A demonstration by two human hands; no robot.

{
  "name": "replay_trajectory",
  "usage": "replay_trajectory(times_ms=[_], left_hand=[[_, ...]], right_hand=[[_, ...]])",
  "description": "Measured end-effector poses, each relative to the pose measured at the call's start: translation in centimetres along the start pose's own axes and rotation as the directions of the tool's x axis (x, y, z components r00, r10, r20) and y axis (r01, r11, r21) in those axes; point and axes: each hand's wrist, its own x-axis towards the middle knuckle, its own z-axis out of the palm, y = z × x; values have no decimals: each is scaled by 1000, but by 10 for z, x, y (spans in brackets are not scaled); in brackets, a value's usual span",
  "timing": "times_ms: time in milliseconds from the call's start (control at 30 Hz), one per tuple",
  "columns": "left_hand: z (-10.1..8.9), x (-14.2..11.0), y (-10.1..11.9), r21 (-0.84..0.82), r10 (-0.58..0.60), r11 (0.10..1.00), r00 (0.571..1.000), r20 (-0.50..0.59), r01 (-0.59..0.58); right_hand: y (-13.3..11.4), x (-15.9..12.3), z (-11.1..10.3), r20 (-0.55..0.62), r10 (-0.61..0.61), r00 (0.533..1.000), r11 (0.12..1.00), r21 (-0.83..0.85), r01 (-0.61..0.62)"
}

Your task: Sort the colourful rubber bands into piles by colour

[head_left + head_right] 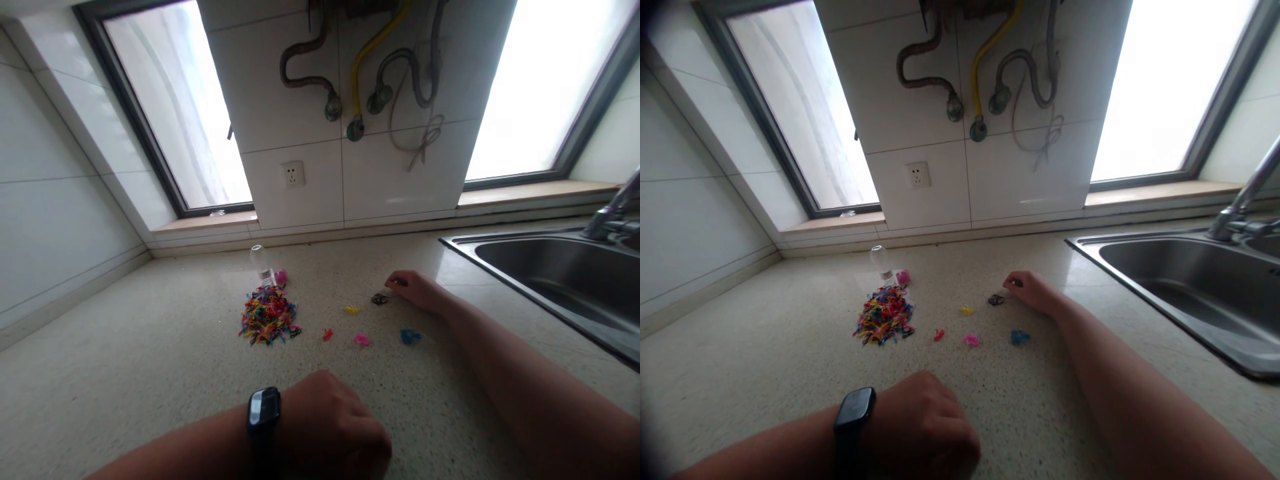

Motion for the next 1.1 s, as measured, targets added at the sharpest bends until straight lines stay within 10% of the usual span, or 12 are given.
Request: replay_trajectory(times_ms=[1100], left_hand=[[2,-2,0,43,19,999,1000,8,-20]], right_hand=[[2,1,1,-50,5,999,1000,14,-4]])
